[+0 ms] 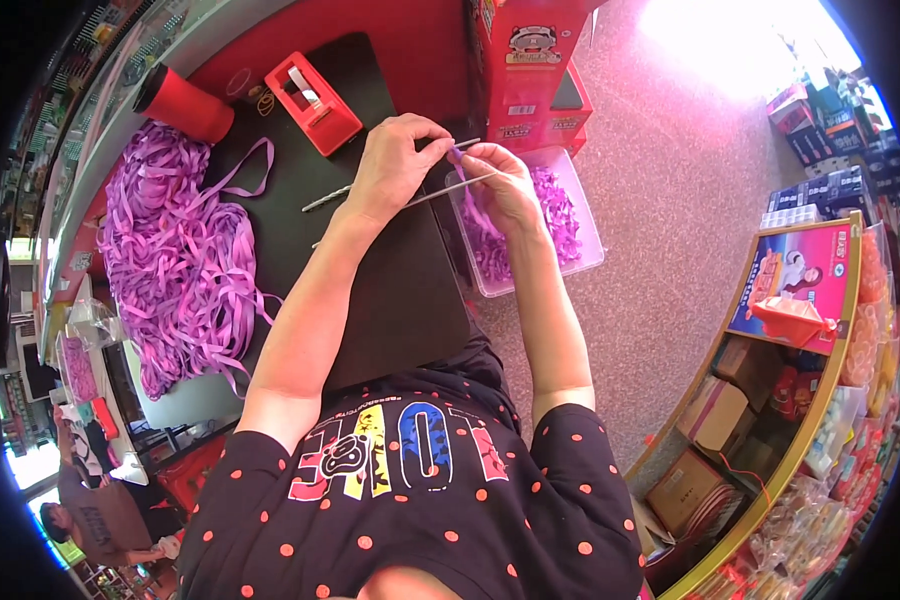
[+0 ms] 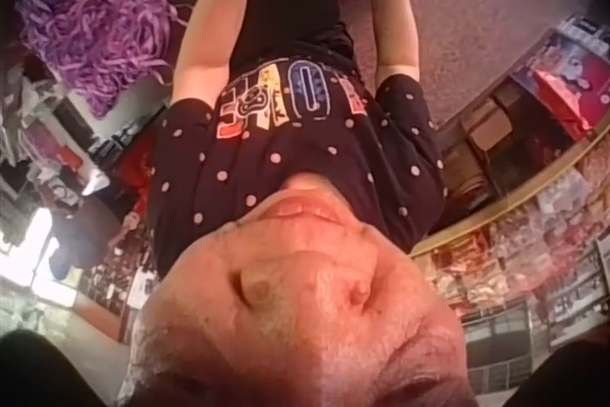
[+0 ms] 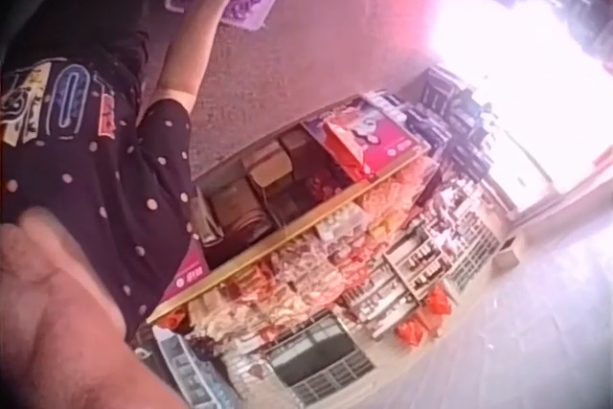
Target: The recorder uses a two-pronged metal tool to wrap purple ribbon into structured loops, securing them with adhesive tape from a dispenser.
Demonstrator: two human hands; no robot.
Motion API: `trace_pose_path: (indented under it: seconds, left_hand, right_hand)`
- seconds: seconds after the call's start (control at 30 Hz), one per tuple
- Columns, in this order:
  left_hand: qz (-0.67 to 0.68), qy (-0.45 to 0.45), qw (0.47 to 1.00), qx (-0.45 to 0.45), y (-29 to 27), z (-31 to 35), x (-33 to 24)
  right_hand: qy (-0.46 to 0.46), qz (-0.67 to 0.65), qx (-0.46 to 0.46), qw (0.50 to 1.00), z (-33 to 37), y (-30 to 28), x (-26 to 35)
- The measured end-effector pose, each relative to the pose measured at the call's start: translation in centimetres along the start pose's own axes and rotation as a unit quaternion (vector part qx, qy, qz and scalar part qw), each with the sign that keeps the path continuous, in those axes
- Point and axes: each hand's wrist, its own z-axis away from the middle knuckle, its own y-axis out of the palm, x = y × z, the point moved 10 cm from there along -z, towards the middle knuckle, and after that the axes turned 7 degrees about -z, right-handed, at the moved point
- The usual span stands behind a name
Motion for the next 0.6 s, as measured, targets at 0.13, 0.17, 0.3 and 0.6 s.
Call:
trace_pose_path:
  seconds: [0.13,0.17,0.3,0.6]
  left_hand:
    - [-0.019,0.039,0.999,-0.018,0.2,0.2,-0.4]
    - [-0.018,0.045,0.999,-0.019,0.1,0.2,-0.4]
    - [0.008,0.030,0.999,0.006,0.2,0.6,0.0]
    - [-0.015,0.054,0.998,-0.012,0.1,0.9,0.4]
  right_hand:
    - [0.000,-0.016,0.016,1.000,0.1,-0.2,-0.5]
    - [0.024,-0.006,0.026,0.999,0.1,-0.3,-0.9]
    - [0.017,0.042,0.039,0.998,0.4,0.5,-0.7]
    - [0.038,0.202,0.099,0.974,0.3,2.7,-0.3]
